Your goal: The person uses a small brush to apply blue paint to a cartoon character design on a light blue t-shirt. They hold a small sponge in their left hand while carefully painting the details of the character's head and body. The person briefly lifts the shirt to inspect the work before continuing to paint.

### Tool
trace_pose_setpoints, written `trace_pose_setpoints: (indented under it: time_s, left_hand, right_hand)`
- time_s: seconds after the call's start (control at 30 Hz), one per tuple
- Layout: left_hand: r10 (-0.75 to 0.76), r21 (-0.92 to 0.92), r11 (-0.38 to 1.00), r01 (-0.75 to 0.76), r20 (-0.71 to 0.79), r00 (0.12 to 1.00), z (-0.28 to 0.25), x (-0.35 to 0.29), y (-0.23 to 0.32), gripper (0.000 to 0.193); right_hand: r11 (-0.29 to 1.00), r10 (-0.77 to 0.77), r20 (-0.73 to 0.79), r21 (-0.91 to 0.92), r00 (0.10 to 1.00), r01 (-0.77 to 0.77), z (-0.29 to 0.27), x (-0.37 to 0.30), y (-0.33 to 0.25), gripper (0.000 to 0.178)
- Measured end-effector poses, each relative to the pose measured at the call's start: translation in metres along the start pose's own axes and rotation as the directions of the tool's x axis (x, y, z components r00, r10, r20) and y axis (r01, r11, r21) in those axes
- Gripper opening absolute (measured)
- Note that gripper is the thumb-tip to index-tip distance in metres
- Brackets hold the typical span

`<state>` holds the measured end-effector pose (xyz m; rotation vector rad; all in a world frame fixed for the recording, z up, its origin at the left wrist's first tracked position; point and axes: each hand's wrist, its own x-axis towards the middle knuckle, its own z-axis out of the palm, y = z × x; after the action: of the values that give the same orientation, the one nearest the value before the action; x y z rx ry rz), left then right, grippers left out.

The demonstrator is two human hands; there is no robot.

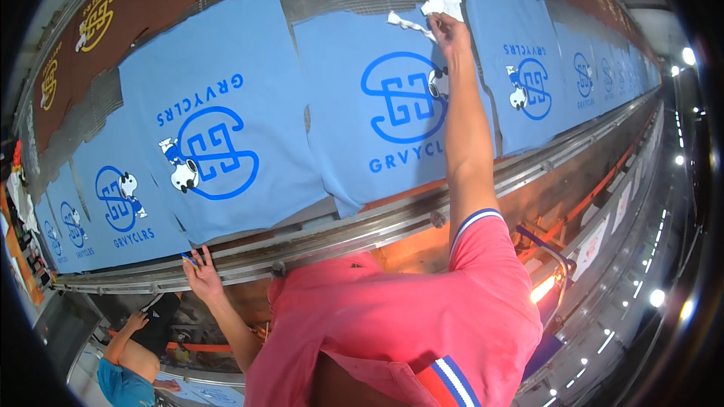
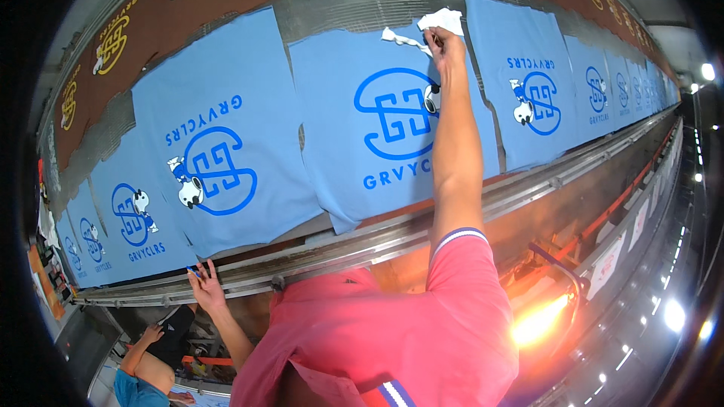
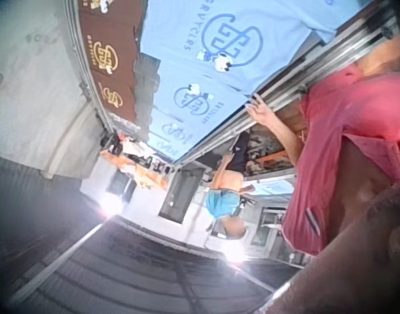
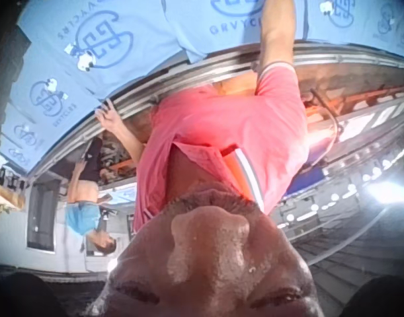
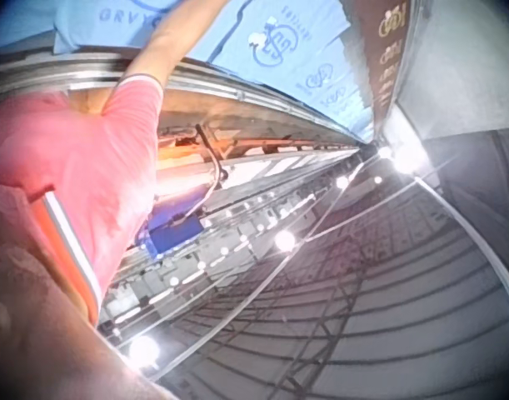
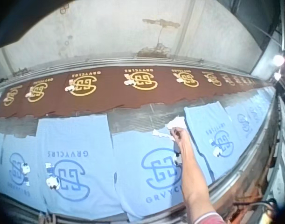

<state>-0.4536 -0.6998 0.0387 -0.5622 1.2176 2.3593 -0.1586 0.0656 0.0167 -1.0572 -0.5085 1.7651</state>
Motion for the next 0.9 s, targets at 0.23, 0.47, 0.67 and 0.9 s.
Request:
trace_pose_setpoints:
  time_s: [0.23, 0.47, 0.67, 0.9]
  left_hand:
    - [0.088, -0.055, 0.995, -0.088, -0.002, 0.996, 0.043, -0.008, 0.022, 0.007]
    - [-0.074, -0.076, 0.992, 0.098, 0.272, 0.959, 0.041, 0.036, 0.013, 0.008]
    - [-0.135, 0.013, 0.99, 0.142, 0.401, 0.906, 0.073, 0.057, 0.012, 0.012]
    - [-0.06, -0.047, 0.995, 0.092, 0.466, 0.883, 0.076, 0.093, 0.007, 0.017]
  right_hand:
    - [0.992, -0.058, 0.152, 0.123, 0.987, 0.04, 0.001, -0.2, -0.039, 0.029]
    - [0.995, 0.092, 0.124, -0.052, 0.988, -0.086, -0.1, -0.298, -0.004, 0.015]
    - [0.904, 0.105, -0.183, -0.392, 0.978, -0.171, -0.099, -0.299, 0.008, 0.025]
    - [0.861, 0.07, 0.073, -0.508, 0.995, -0.023, 0.024, -0.377, 0.104, 0.012]
